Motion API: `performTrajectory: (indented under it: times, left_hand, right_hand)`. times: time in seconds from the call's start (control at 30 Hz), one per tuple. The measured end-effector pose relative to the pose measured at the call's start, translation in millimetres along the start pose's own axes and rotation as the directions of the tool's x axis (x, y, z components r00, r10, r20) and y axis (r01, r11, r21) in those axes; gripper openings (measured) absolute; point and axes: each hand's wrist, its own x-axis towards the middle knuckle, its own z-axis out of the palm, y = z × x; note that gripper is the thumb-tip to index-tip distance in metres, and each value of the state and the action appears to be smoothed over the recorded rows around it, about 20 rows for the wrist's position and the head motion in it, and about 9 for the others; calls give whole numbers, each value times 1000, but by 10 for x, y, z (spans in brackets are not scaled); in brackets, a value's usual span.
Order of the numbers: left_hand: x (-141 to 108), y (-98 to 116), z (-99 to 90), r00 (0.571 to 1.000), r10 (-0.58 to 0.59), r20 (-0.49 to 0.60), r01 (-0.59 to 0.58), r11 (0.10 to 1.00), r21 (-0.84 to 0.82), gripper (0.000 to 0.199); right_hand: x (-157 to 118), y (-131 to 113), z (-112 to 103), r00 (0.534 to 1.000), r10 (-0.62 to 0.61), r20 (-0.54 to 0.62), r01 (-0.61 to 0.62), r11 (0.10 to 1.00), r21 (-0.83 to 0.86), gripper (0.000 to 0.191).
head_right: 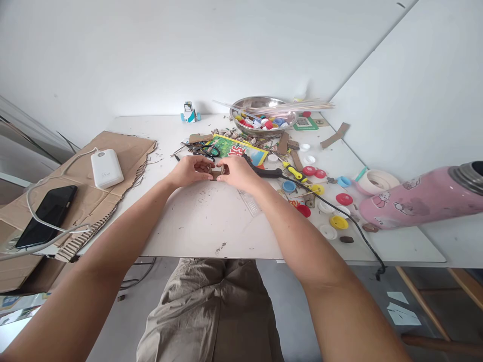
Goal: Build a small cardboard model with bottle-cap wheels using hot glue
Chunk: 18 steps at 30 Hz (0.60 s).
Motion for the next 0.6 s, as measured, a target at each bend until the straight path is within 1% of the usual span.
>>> performTrajectory:
  times: [0.13,0.23,0.4,0.6]
  left_hand:
    - [6,8,9,1000,-7,-10,7,1000,17,46]
    - [12,16,19,1000,-12,-13,13,999,44,44]
    - [15,16,19,1000,-19,-24,21,996,91,42]
    - [23,-11,11,1000,2,-9,-1,997,75,41]
  right_hand:
    - [18,-45,63,998,26,-49,-30,995,-96,33]
    - [13,-71,85,997,46,-54,-53,991,-126,32]
    - [-16,-94,66,995,90,-38,-93,991,-98,30]
    - [-17,-189,58,982,185,-22,-186,980,-65,33]
